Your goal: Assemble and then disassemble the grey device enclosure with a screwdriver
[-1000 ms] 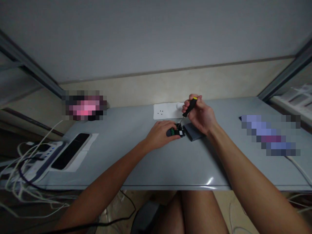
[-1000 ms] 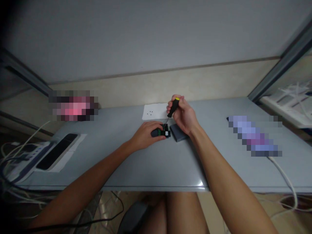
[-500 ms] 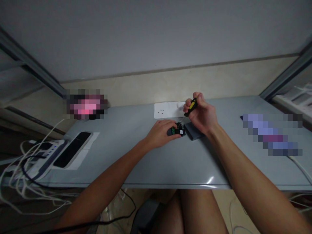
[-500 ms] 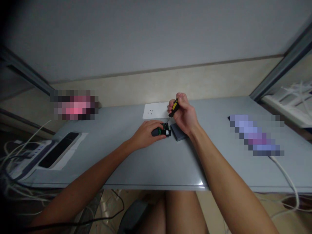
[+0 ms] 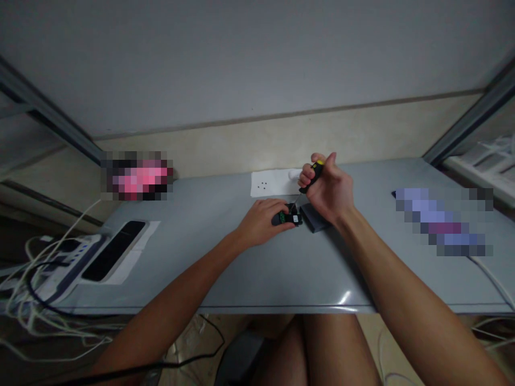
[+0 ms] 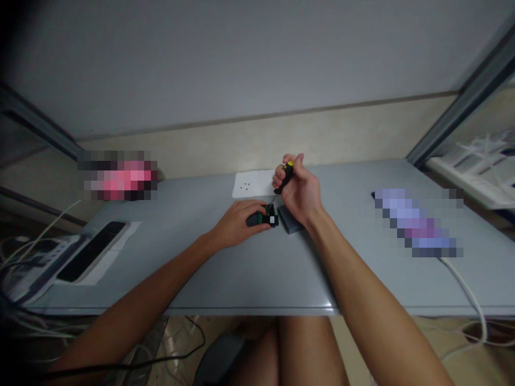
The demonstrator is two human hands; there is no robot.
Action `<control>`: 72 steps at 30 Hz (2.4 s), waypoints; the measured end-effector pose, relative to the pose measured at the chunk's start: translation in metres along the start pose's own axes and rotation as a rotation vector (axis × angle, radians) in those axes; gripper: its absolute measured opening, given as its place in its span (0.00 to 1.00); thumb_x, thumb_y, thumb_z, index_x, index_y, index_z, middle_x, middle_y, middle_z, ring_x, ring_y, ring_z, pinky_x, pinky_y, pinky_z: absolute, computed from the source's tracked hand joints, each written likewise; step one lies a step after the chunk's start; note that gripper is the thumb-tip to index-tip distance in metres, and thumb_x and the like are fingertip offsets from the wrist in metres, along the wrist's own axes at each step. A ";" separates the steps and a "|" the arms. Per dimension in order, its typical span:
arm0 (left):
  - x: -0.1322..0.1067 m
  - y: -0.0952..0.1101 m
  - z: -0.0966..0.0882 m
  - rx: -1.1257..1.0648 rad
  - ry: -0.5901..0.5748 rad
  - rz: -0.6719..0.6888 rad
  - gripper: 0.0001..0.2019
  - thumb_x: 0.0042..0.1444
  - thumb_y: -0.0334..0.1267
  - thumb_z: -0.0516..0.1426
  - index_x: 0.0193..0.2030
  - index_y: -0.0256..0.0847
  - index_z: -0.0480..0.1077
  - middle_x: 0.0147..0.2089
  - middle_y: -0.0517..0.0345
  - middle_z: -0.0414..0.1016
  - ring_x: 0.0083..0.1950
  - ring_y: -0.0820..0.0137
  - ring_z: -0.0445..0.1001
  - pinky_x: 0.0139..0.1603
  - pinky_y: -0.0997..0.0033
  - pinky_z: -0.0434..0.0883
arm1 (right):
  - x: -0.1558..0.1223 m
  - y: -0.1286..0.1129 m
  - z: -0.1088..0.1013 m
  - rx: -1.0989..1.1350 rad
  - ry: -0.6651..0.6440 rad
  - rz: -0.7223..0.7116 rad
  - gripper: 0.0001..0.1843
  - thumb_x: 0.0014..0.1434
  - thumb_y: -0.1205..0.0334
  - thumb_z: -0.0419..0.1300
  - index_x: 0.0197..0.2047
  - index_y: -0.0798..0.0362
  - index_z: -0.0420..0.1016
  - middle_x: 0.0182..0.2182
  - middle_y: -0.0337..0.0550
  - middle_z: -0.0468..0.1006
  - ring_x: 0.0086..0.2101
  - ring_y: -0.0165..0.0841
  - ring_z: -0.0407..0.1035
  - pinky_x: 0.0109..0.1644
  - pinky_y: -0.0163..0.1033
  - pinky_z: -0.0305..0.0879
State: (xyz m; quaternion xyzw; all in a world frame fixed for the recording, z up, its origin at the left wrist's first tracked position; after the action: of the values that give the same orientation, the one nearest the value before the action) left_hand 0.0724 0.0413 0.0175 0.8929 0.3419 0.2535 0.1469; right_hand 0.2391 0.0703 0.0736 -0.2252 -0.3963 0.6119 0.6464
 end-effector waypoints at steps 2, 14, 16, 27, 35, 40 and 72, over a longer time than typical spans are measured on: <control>0.000 0.000 0.000 0.003 -0.001 0.008 0.14 0.67 0.50 0.70 0.51 0.45 0.77 0.61 0.52 0.85 0.65 0.55 0.81 0.67 0.50 0.72 | 0.001 0.000 -0.002 -0.004 0.007 -0.002 0.21 0.68 0.38 0.69 0.39 0.42 0.66 0.26 0.34 0.63 0.27 0.33 0.62 0.33 0.39 0.71; -0.002 0.000 0.000 0.007 0.000 0.005 0.14 0.68 0.50 0.69 0.51 0.46 0.76 0.63 0.51 0.84 0.66 0.54 0.80 0.68 0.48 0.72 | 0.002 0.002 0.002 -0.080 -0.040 0.016 0.22 0.66 0.35 0.70 0.40 0.43 0.72 0.32 0.39 0.72 0.34 0.36 0.70 0.40 0.41 0.75; -0.002 0.000 0.000 0.006 -0.005 0.004 0.14 0.68 0.50 0.70 0.50 0.45 0.76 0.62 0.51 0.84 0.66 0.54 0.81 0.68 0.48 0.72 | 0.002 0.004 0.004 -0.061 -0.027 0.026 0.22 0.67 0.34 0.68 0.41 0.42 0.71 0.29 0.37 0.68 0.31 0.36 0.67 0.37 0.41 0.74; -0.002 -0.002 0.003 0.020 -0.002 0.005 0.15 0.69 0.52 0.68 0.51 0.45 0.78 0.63 0.50 0.84 0.65 0.55 0.81 0.68 0.48 0.73 | -0.002 -0.001 0.003 -0.024 -0.007 0.012 0.22 0.63 0.43 0.74 0.38 0.43 0.67 0.32 0.37 0.71 0.32 0.34 0.68 0.37 0.39 0.73; -0.002 -0.001 0.002 0.011 -0.004 0.011 0.14 0.68 0.51 0.69 0.50 0.46 0.77 0.62 0.51 0.84 0.64 0.55 0.81 0.68 0.48 0.73 | -0.005 -0.001 0.008 -0.062 -0.102 0.093 0.21 0.69 0.36 0.67 0.39 0.44 0.73 0.31 0.39 0.69 0.33 0.37 0.68 0.40 0.44 0.75; -0.002 -0.002 0.003 0.007 0.000 0.013 0.14 0.68 0.50 0.70 0.50 0.45 0.77 0.62 0.51 0.84 0.65 0.54 0.81 0.68 0.49 0.73 | -0.005 -0.001 0.009 -0.014 -0.076 0.093 0.24 0.69 0.32 0.64 0.39 0.44 0.73 0.27 0.36 0.63 0.28 0.35 0.62 0.35 0.42 0.72; -0.001 0.000 0.001 0.011 -0.018 -0.023 0.14 0.67 0.51 0.69 0.48 0.46 0.74 0.63 0.51 0.84 0.65 0.54 0.80 0.69 0.48 0.72 | -0.004 0.010 0.012 -0.003 -0.067 0.128 0.24 0.68 0.33 0.67 0.42 0.45 0.75 0.30 0.37 0.75 0.30 0.32 0.70 0.36 0.37 0.72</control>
State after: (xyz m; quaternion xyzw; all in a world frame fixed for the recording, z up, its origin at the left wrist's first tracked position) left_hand 0.0724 0.0404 0.0169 0.8920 0.3520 0.2420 0.1478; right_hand 0.2237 0.0655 0.0715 -0.2306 -0.4033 0.6585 0.5921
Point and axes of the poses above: each hand's wrist, its own x-axis towards the middle knuckle, its own z-axis out of the palm, y = z × x, the point moved 6 cm from there along x, towards the middle knuckle
